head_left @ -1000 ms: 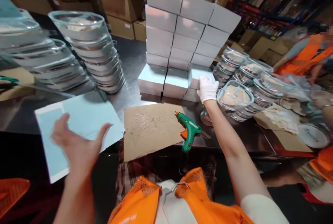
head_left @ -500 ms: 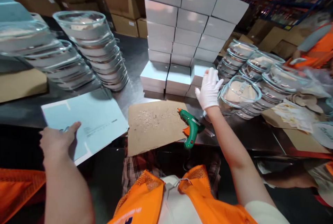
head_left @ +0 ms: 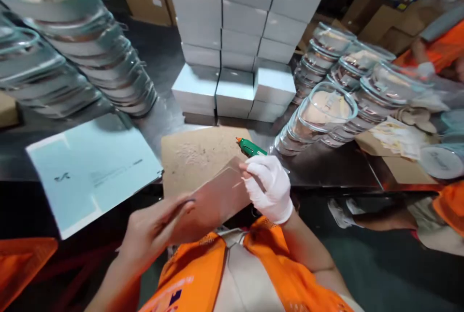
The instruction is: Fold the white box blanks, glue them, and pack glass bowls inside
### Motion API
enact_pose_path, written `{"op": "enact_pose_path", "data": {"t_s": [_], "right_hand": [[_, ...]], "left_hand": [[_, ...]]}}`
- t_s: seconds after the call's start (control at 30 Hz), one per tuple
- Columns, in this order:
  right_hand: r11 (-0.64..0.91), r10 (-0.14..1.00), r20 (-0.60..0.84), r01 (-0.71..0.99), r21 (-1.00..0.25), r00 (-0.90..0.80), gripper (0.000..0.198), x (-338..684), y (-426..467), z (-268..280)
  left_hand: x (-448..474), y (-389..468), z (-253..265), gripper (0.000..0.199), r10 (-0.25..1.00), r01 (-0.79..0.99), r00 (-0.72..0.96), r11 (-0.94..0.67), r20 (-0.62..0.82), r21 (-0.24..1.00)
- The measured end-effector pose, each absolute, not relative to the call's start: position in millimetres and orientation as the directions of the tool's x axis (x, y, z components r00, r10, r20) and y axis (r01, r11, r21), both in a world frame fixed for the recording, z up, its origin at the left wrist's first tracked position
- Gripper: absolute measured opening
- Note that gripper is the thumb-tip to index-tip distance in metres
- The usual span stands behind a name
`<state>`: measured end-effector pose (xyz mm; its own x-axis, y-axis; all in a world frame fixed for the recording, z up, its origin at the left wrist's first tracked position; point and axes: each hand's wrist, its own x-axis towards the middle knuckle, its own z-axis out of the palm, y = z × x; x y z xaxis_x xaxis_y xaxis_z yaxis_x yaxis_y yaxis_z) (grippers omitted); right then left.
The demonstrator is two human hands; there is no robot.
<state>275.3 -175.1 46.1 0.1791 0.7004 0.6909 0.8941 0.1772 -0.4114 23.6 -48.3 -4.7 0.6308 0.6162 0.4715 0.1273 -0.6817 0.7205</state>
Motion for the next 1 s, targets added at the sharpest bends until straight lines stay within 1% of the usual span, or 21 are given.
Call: {"op": "enact_pose_path", "data": {"t_s": [0.07,0.17,0.2,0.23,0.3,0.37,0.4,0.43,0.5,0.53,0.6,0.67,0.7,0.77,0.8,0.83,0.87,0.9,0.93,0.97,1.0], "right_hand": [[0.188,0.736,0.651,0.868,-0.459,0.186,0.017,278.4,-181.0,38.1],[0.225,0.801,0.592,0.871,-0.436,0.089,0.014,282.7,-191.4,27.6],[0.231,0.827,0.558,0.859,-0.457,0.074,0.015,284.2,-193.7,25.9],[0.235,0.861,0.503,0.825,-0.514,0.068,0.017,285.8,-195.2,24.8],[0.206,0.951,0.308,0.657,-0.725,0.041,0.023,288.6,-195.9,21.6],[0.048,0.996,0.017,0.373,-0.927,-0.086,0.035,288.4,-194.8,12.3],[-0.068,0.978,-0.111,0.234,-0.97,-0.176,0.043,286.5,-193.9,4.1],[-0.18,0.946,-0.206,0.12,-0.976,-0.251,0.051,283.1,-192.9,-6.5],[-0.339,0.897,-0.312,-0.034,-0.94,-0.313,0.066,273.5,-191.4,-32.5],[-0.389,0.886,-0.347,-0.085,-0.917,-0.307,0.072,268.4,-191.5,-45.8],[-0.447,0.87,-0.387,-0.159,-0.88,-0.307,0.08,260.9,-194.2,-66.8],[-0.476,0.848,-0.386,-0.202,-0.856,-0.364,0.085,260.4,-201.2,-74.3],[-0.472,0.836,-0.363,-0.202,-0.858,-0.411,0.086,263.1,-206.3,-72.4],[-0.408,0.857,-0.314,-0.168,-0.897,-0.408,0.086,272.2,-218.7,-60.7],[-0.343,0.906,-0.291,-0.128,-0.931,-0.307,0.082,276.9,-225.4,-53.3],[-0.257,0.961,-0.248,-0.065,-0.964,-0.124,0.075,280.3,-231.6,-46.6],[-0.165,0.979,-0.16,0.025,-0.986,0.126,0.067,281.4,-236.7,-41.6],[-0.085,0.926,-0.027,0.137,-0.987,0.378,0.063,279.7,-240.0,-39.0],[-0.027,0.826,0.123,0.258,-0.966,0.549,0.065,275.0,-240.9,-39.2],[0.009,0.739,0.25,0.362,-0.932,0.626,0.072,268.0,-239.4,-41.8],[0.032,0.692,0.334,0.435,-0.9,0.64,0.085,259.5,-235.6,-46.5]], "left_hand": [[25.2,-50.4,-14.4,0.019,0.566,0.102,0.662,-0.718,0.491,0.689],[12.7,-49.7,-16.9,0.023,0.574,0.143,0.699,-0.698,0.427,0.702],[7.2,-48.1,-15.6,0.024,0.568,0.15,0.719,-0.689,0.4,0.709],[1.8,-45.6,-13.8,0.024,0.55,0.144,0.746,-0.684,0.376,0.715],[-8.6,-38.7,-10.4,0.024,0.508,0.114,0.788,-0.676,0.348,0.728],[-16.9,-31.1,-10.4,0.022,0.518,0.128,0.79,-0.662,0.328,0.738],[-19.7,-28.3,-12.7,0.021,0.541,0.155,0.778,-0.657,0.319,0.738],[-21.1,-26.6,-16.7,0.02,0.564,0.184,0.764,-0.657,0.314,0.731],[-19.9,-28.4,-28.9,0.023,0.574,0.22,0.748,-0.688,0.333,0.692],[-17.6,-31.9,-35.9,0.028,0.552,0.223,0.759,-0.718,0.345,0.66],[-12.0,-42.2,-47.7,0.049,0.478,0.211,0.814,-0.773,0.331,0.598],[-8.9,-51.5,-52.8,0.074,0.393,0.184,0.885,-0.789,0.251,0.587],[-9.6,-53.7,-52.7,0.081,0.363,0.181,0.912,-0.774,0.191,0.607],[-15.9,-52.0,-49.1,0.075,0.379,0.219,0.919,-0.716,0.107,0.663],[-20.9,-48.9,-46.9,0.068,0.43,0.251,0.897,-0.685,0.102,0.684],[-25.9,-45.5,-45.7,0.064,0.509,0.286,0.851,-0.658,0.131,0.697],[-29.7,-43.0,-45.8,0.06,0.6,0.316,0.776,-0.635,0.192,0.705],[-31.1,-42.2,-47.8,0.057,0.684,0.33,0.675,-0.616,0.277,0.716],[-29.2,-43.9,-51.8,0.055,0.749,0.328,0.56,-0.594,0.355,0.734],[-23.5,-48.2,-57.7,0.055,0.797,0.311,0.46,-0.558,0.392,0.769],[-14.4,-54.6,-64.8,0.057,0.834,0.278,0.39,-0.511,0.391,0.813]]}}
